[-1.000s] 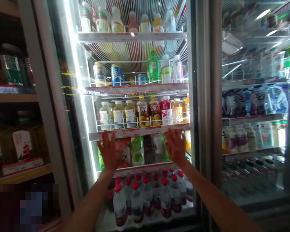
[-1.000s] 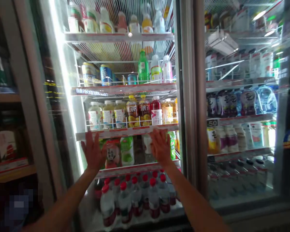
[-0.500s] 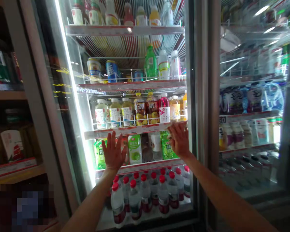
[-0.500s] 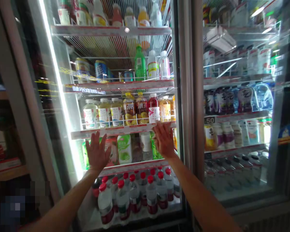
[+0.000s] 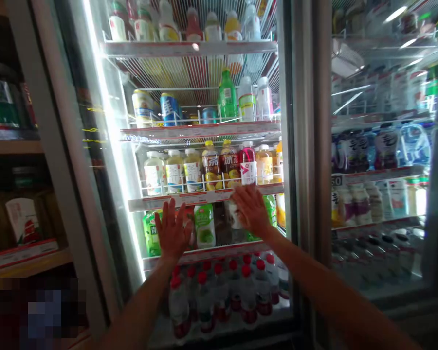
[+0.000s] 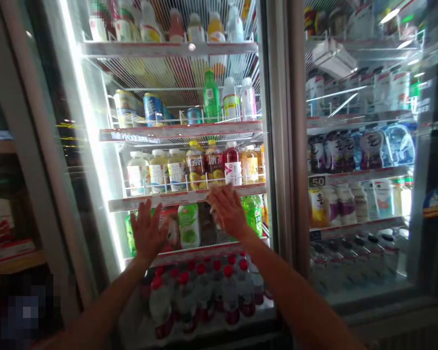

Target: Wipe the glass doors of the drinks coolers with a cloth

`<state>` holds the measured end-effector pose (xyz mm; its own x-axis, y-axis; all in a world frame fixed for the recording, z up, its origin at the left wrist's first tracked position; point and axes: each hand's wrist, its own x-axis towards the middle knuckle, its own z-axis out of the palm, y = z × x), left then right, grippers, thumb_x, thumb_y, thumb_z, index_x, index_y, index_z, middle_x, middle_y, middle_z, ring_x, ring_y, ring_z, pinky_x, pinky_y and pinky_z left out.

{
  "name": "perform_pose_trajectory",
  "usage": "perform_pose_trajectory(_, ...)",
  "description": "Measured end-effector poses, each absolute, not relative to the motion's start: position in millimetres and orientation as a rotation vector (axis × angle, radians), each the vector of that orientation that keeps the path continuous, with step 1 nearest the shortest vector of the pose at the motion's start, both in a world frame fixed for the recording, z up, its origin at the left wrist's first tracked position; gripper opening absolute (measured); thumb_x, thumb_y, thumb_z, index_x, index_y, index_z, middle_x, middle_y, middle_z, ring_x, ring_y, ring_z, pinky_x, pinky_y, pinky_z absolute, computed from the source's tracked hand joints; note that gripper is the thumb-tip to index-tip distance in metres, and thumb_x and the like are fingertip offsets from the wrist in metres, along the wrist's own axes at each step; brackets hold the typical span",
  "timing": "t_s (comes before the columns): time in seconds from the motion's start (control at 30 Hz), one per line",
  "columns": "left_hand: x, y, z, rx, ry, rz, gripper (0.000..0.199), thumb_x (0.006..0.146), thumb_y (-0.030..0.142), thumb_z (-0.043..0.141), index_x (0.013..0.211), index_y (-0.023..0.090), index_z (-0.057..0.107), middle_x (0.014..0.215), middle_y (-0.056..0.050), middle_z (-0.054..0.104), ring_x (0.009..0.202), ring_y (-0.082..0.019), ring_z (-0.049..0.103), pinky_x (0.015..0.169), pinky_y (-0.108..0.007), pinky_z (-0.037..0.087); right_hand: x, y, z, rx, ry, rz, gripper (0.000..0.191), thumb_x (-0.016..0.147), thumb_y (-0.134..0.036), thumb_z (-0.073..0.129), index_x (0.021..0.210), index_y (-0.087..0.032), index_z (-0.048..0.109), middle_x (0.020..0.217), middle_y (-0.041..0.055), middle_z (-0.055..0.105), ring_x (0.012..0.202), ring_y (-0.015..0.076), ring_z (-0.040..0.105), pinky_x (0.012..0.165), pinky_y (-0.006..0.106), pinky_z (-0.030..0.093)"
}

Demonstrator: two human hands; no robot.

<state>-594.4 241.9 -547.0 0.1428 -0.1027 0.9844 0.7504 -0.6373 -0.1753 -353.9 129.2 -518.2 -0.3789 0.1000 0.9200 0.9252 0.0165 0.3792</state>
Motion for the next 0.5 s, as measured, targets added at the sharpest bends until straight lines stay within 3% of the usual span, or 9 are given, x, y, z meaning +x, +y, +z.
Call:
perform_pose_trajectory(0.2,-593,243,-550,-1.737,-0.626,-1.625,0.055,0.085,0.032,0.045,0.138,0.023,0.032,0.147,-0.011,0.026,0.138,-0.023,0.015,0.112,-0.045,0.008,-294,118,-468,-1.113,-0.982,-1.335,0.057,0.082,-0.019,0.036,0.138,-0.013,0.031,0.145,0.0135,0.031,0.134,0.0293,0.026,0.105,0.056,0.026)
perform_pose_trajectory(0.33,-596,240,-545,-1.690,-0.587,-1.606,0.055,0.084,0.030,0.047,0.137,0.022,0.034,0.146,-0.012,0.029,0.138,-0.023,0.017,0.111,-0.045,0.011,-344,133,-470,-1.046,-1.283,-1.374,0.059,0.083,-0.018,0.037,0.141,-0.019,0.027,0.146,0.0078,0.030,0.137,0.0258,0.020,0.107,0.050,0.028)
perform_pose_trajectory(0.5,-599,234,-503,-1.647,-0.575,-1.651,0.054,0.086,0.032,0.045,0.137,0.020,0.033,0.146,-0.013,0.028,0.137,-0.024,0.019,0.110,-0.047,0.013,-358,133,-482,-1.083,-1.617,-1.501,0.054,0.084,-0.019,0.038,0.138,-0.021,0.034,0.140,0.0053,0.042,0.137,0.0216,0.023,0.111,0.047,0.021)
